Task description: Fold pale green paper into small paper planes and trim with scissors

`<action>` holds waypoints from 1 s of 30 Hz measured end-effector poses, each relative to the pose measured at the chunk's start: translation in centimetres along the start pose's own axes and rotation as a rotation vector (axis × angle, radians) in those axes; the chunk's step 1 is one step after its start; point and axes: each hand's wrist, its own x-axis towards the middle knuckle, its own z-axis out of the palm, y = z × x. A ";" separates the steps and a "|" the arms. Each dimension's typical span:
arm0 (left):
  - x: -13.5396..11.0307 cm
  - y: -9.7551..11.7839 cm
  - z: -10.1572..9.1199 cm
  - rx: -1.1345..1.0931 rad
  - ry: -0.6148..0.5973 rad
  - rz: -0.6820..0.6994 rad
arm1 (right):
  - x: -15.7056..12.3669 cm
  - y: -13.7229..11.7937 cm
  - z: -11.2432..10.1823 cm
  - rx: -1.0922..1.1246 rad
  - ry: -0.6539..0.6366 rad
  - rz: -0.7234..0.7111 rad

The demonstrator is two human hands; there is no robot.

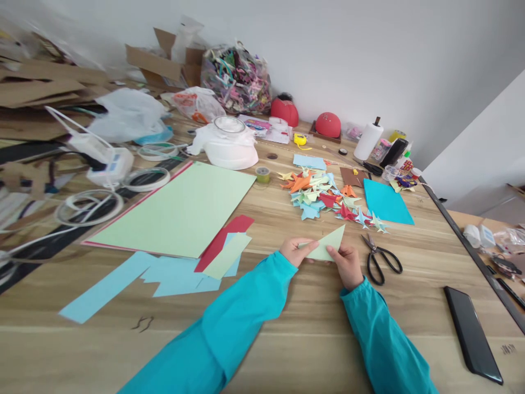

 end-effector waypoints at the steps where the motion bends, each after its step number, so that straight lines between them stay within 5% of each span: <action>1: 0.0 0.0 0.0 -0.009 0.008 0.000 | 0.0 0.0 0.0 -0.003 -0.002 -0.002; 19: 0.1 -0.2 -0.1 -0.020 0.041 0.014 | -0.4 -0.4 0.6 -0.006 -0.093 0.023; 30: 0.4 0.1 -0.5 0.047 -0.078 -0.063 | -0.2 -0.3 0.2 -0.056 -0.046 0.013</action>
